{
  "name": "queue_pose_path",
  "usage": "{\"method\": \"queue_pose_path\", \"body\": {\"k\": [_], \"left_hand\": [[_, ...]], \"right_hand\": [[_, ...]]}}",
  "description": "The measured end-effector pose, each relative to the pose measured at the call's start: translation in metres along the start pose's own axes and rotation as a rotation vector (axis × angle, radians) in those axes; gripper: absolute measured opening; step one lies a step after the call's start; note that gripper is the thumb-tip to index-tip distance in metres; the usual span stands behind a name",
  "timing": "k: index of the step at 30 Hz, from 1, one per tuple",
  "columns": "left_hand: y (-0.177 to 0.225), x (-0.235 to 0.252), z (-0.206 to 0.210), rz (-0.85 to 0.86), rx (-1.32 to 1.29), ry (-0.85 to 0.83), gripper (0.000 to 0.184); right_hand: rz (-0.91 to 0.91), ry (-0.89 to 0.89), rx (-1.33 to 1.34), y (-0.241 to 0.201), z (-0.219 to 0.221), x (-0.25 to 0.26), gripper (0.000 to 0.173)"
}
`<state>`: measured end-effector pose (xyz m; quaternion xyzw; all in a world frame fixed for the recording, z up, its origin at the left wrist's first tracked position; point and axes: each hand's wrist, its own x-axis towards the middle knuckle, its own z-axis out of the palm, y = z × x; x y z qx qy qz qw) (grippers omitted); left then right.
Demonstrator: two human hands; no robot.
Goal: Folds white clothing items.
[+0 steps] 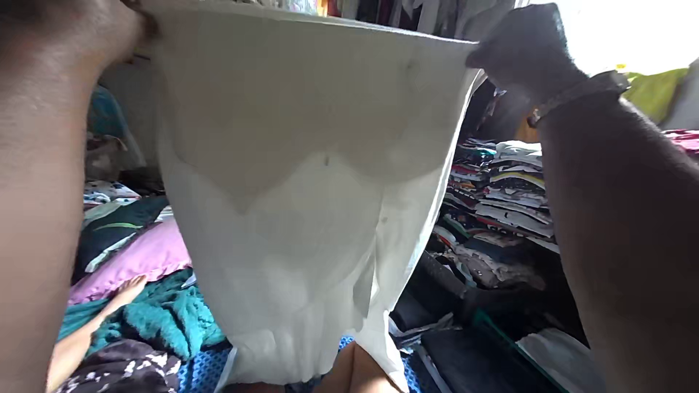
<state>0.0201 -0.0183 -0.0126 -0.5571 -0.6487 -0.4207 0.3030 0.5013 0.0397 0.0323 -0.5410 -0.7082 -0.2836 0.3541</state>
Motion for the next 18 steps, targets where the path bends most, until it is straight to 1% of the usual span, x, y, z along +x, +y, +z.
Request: {"method": "queue_pose_path", "body": {"k": [3, 7, 11, 14, 18], "left_hand": [[0.015, -0.024, -0.008, -0.018, 0.039, -0.030, 0.023], [0.016, -0.027, -0.011, -0.020, 0.117, -0.127, 0.026], [-0.013, -0.024, -0.002, 0.143, 0.161, -0.197, 0.024], [-0.024, -0.026, 0.004, 0.228, 0.223, -0.228, 0.023], [-0.010, -0.033, 0.000, 0.201, 0.245, -0.317, 0.032]], "right_hand": [[-0.015, -0.039, 0.005, -0.003, 0.009, -0.005, 0.032], [-0.073, -0.118, -0.024, 0.004, 0.018, -0.005, 0.037], [-0.172, -0.188, 0.043, 0.013, 0.029, -0.017, 0.047], [-0.172, -0.231, 0.099, 0.009, 0.031, -0.034, 0.043], [-0.200, -0.302, 0.113, 0.004, 0.036, -0.039, 0.037]]}}
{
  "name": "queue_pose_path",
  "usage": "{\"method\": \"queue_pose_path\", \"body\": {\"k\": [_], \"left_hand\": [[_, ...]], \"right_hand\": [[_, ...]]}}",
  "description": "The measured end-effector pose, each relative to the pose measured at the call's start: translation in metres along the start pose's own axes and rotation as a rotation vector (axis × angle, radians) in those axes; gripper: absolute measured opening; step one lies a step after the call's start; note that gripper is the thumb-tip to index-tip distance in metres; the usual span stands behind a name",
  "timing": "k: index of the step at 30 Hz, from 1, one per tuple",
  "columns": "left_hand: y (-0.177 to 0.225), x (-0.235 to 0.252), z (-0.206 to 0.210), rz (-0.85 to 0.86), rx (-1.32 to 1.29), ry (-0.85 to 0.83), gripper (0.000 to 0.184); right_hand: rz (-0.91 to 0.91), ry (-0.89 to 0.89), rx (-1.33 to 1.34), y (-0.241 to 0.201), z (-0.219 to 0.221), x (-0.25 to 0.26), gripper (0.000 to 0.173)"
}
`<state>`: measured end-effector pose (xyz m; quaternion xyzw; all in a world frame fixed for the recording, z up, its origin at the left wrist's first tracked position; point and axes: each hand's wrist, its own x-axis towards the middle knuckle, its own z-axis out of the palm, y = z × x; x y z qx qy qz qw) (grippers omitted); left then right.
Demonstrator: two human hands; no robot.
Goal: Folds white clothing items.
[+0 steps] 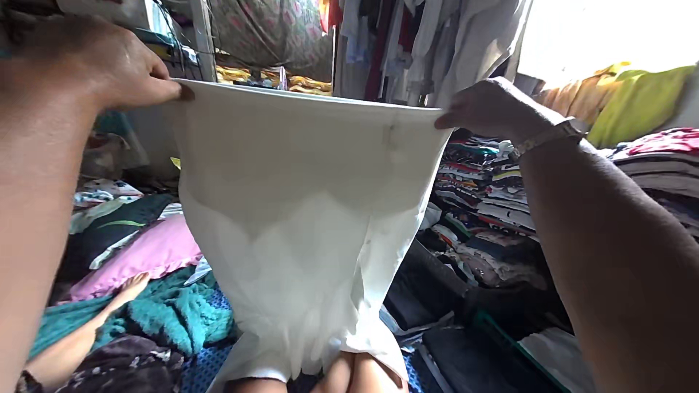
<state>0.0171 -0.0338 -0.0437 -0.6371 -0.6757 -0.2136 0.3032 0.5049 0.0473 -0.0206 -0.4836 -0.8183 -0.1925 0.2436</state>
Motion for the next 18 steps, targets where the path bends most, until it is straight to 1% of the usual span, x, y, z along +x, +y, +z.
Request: {"method": "queue_pose_path", "body": {"k": [3, 4, 5, 7, 8, 9, 12, 14, 16, 18], "left_hand": [[0.005, 0.003, -0.002, 0.010, 0.020, -0.024, 0.036], [0.006, 0.005, -0.002, 0.008, 0.013, -0.007, 0.035], [0.009, 0.004, -0.003, -0.006, -0.009, 0.033, 0.033], [0.017, 0.000, -0.004, -0.023, -0.079, 0.190, 0.031], [0.017, -0.002, -0.001, -0.009, -0.094, 0.265, 0.030], [0.016, -0.003, 0.003, 0.010, -0.076, 0.289, 0.030], [0.016, -0.003, 0.011, -0.026, 0.003, 0.152, 0.025], [0.028, -0.005, 0.009, -0.092, 0.017, 0.085, 0.027], [0.034, -0.005, 0.007, -0.151, 0.013, 0.072, 0.028], [0.036, -0.004, 0.005, -0.173, 0.007, 0.066, 0.028]], "right_hand": [[0.024, -0.071, -0.031, -0.001, -0.001, 0.003, 0.034], [0.030, -0.060, -0.043, -0.001, -0.001, 0.004, 0.033], [0.036, -0.021, -0.054, -0.001, -0.001, 0.004, 0.033], [0.028, 0.122, -0.078, 0.001, 0.002, 0.004, 0.035], [0.024, 0.167, -0.083, 0.003, 0.004, 0.004, 0.037], [0.032, 0.169, -0.087, 0.006, 0.006, 0.005, 0.037], [0.073, 0.065, -0.144, 0.010, 0.009, 0.008, 0.033], [0.104, 0.052, -0.149, 0.004, 0.012, 0.008, 0.032], [0.132, 0.070, -0.144, -0.001, 0.011, 0.008, 0.032], [0.135, 0.069, -0.132, -0.002, 0.009, 0.009, 0.032]]}}
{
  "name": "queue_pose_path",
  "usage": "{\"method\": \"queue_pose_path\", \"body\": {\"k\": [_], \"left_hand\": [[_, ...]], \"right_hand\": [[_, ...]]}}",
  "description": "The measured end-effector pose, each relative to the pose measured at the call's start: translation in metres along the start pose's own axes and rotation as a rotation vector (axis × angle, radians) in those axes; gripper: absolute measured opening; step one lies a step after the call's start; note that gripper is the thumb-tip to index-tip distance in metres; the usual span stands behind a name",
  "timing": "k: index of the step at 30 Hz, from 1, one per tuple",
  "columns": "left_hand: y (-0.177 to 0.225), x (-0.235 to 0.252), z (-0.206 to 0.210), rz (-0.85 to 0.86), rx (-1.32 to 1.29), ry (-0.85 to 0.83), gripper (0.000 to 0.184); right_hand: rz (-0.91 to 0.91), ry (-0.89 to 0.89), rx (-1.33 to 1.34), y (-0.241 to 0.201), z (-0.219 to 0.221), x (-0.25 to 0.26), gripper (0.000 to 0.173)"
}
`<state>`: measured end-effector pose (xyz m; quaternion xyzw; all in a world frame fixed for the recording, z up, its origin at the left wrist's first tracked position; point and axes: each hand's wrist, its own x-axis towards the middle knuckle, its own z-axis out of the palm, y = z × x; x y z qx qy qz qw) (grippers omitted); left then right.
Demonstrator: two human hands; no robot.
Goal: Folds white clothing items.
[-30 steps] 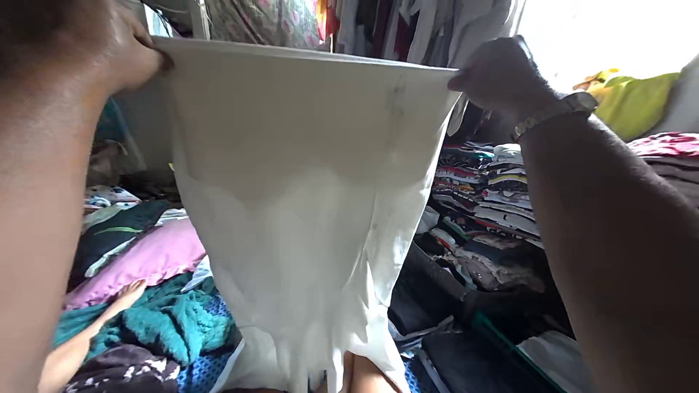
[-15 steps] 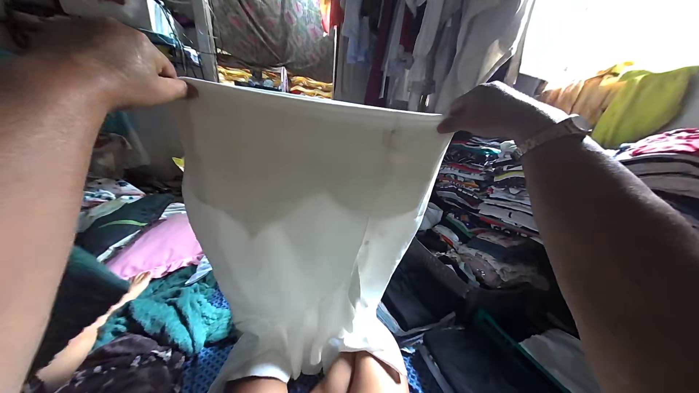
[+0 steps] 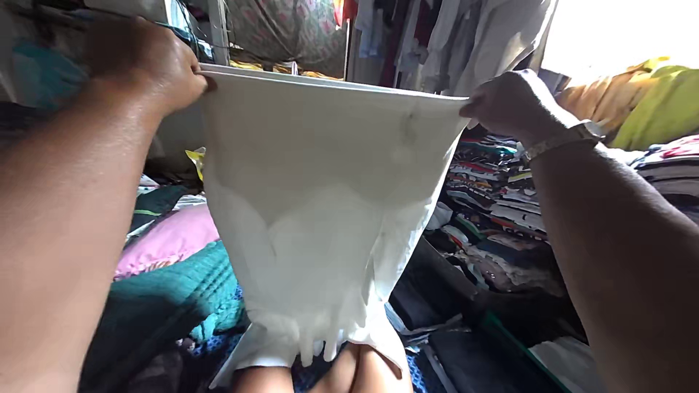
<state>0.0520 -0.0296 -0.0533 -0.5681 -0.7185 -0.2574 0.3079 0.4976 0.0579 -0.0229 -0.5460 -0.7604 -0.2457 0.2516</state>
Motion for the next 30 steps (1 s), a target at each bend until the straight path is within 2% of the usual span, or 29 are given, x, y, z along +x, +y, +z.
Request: {"method": "queue_pose_path", "body": {"k": [5, 9, 11, 13, 15, 18, 20, 21, 22, 24, 26, 28, 30], "left_hand": [[-0.004, 0.003, 0.000, 0.016, -0.037, 0.011, 0.026], [-0.002, -0.003, 0.000, -0.094, -0.103, -0.051, 0.024], [-0.002, -0.002, 0.001, -0.106, -0.131, -0.059, 0.023], [0.004, -0.002, -0.001, -0.088, -0.191, -0.048, 0.023], [0.021, -0.003, -0.003, 0.016, -0.257, 0.004, 0.020], [0.060, -0.003, 0.000, 0.330, -0.398, 0.131, 0.016], [0.095, -0.009, -0.005, 0.488, -0.530, 0.148, 0.015], [0.111, -0.012, -0.009, 0.529, -0.594, 0.144, 0.015], [0.124, -0.015, -0.012, 0.552, -0.653, 0.144, 0.013], [0.140, -0.017, -0.014, 0.595, -0.744, 0.161, 0.009], [0.145, -0.015, -0.012, 0.607, -0.828, 0.178, 0.009], [0.146, -0.017, -0.010, 0.572, -0.927, 0.188, 0.010], [0.151, -0.028, -0.011, 0.500, -0.921, 0.229, 0.019]], "right_hand": [[0.024, 0.011, 0.119, 0.003, -0.004, -0.002, 0.027], [0.169, 0.060, 0.579, -0.006, -0.003, -0.010, 0.015], [0.131, 0.058, 0.843, -0.021, -0.006, -0.019, 0.012], [0.034, 0.012, 0.993, -0.039, -0.011, -0.027, 0.016], [-0.080, -0.083, 1.079, -0.059, -0.017, -0.032, 0.034], [-0.173, -0.241, 1.151, -0.098, -0.020, -0.032, 0.077], [-0.185, -0.344, 1.237, -0.124, -0.018, -0.032, 0.090], [-0.164, -0.390, 1.271, -0.135, -0.017, -0.031, 0.089], [-0.127, -0.416, 1.314, -0.145, -0.015, -0.030, 0.080], [-0.049, -0.415, 1.347, -0.157, -0.012, -0.029, 0.046], [0.023, -0.378, 1.324, -0.160, -0.010, -0.027, 0.026], [0.092, -0.321, 1.306, -0.159, -0.007, -0.024, 0.018], [0.153, -0.219, 1.316, -0.157, 0.000, -0.019, 0.010]]}}
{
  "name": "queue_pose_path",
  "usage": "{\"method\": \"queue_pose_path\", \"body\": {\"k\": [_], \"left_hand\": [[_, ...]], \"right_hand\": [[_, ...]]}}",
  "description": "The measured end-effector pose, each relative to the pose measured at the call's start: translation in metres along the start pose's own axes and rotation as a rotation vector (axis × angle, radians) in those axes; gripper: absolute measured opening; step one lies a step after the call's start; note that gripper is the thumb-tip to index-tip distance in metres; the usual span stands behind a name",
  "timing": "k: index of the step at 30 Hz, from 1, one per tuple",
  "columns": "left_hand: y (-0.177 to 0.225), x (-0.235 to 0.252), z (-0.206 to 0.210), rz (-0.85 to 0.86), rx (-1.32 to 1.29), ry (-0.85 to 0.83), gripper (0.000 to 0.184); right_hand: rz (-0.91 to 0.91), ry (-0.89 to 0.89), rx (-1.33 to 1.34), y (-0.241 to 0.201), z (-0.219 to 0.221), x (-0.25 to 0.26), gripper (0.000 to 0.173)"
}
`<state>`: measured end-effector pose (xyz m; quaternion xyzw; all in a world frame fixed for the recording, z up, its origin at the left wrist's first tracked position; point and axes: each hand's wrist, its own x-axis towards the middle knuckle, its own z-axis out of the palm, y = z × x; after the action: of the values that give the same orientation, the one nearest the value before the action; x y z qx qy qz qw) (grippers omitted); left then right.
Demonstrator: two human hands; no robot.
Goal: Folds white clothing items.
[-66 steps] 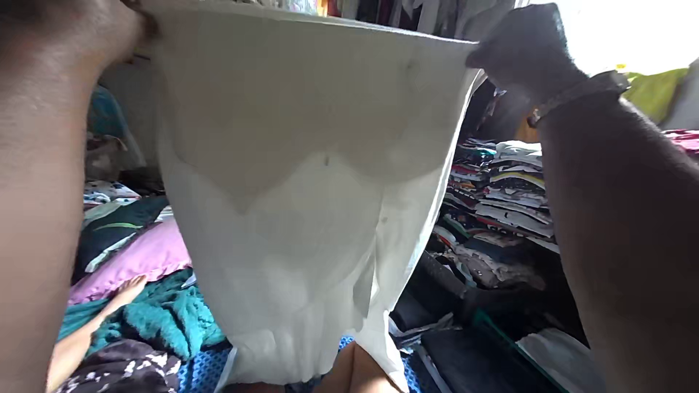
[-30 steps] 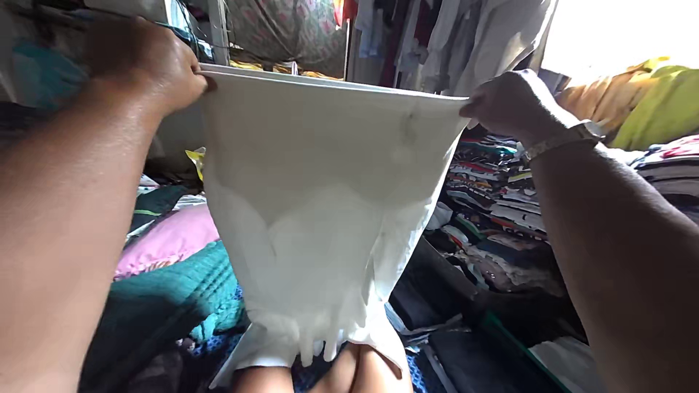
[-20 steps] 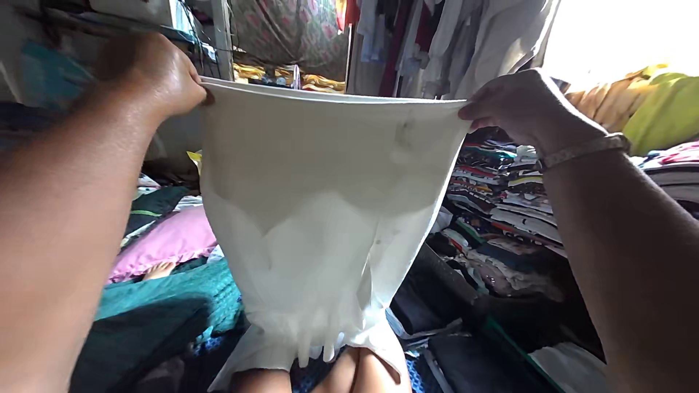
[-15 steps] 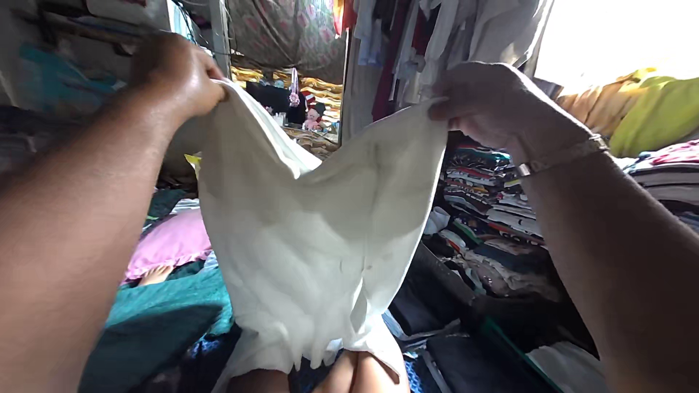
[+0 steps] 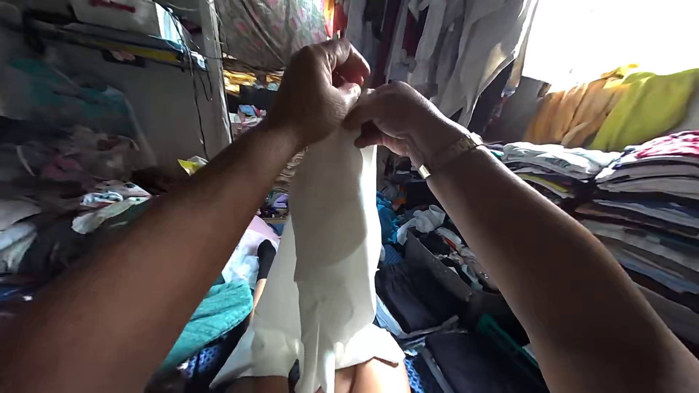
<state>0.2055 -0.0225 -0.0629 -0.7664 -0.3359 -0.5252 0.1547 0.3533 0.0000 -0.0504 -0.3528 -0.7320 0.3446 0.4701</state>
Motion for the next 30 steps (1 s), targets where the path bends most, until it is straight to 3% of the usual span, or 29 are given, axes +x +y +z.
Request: {"method": "queue_pose_path", "body": {"k": [2, 6, 9, 12, 15, 16, 19, 25, 30], "left_hand": [[0.023, -0.013, 0.006, -0.097, 0.165, -0.013, 0.035], [0.057, -0.021, 0.028, -0.350, 0.354, -0.255, 0.081], [0.052, -0.006, 0.038, -0.412, 0.360, -0.196, 0.094], [0.047, 0.009, 0.040, -0.482, 0.450, -0.159, 0.083], [0.035, 0.013, 0.034, -0.424, 0.478, -0.206, 0.041], [0.025, 0.014, 0.029, -0.382, 0.449, -0.230, 0.035], [-0.003, 0.018, -0.001, -0.395, 0.420, -0.275, 0.035], [-0.099, 0.006, -0.092, -0.637, 0.337, 0.012, 0.045], [-0.092, -0.008, -0.111, -0.453, 0.230, 0.015, 0.016]], "right_hand": [[-0.027, 0.131, 0.045, 0.004, -0.001, 0.007, 0.006], [-0.091, 0.281, 0.093, -0.001, -0.006, 0.015, 0.011], [-0.084, 0.310, -0.026, -0.009, -0.005, 0.015, 0.014], [-0.115, 0.293, 0.041, -0.013, -0.008, 0.016, 0.010], [-0.107, 0.212, 0.097, -0.014, -0.013, 0.016, 0.010], [-0.094, 0.171, 0.088, -0.014, -0.020, 0.016, 0.013], [-0.051, 0.216, -0.017, -0.006, -0.057, 0.020, 0.015], [-0.015, 0.499, -0.220, 0.019, -0.167, 0.017, 0.013], [-0.008, 0.478, -0.221, 0.020, -0.174, 0.004, 0.019]]}}
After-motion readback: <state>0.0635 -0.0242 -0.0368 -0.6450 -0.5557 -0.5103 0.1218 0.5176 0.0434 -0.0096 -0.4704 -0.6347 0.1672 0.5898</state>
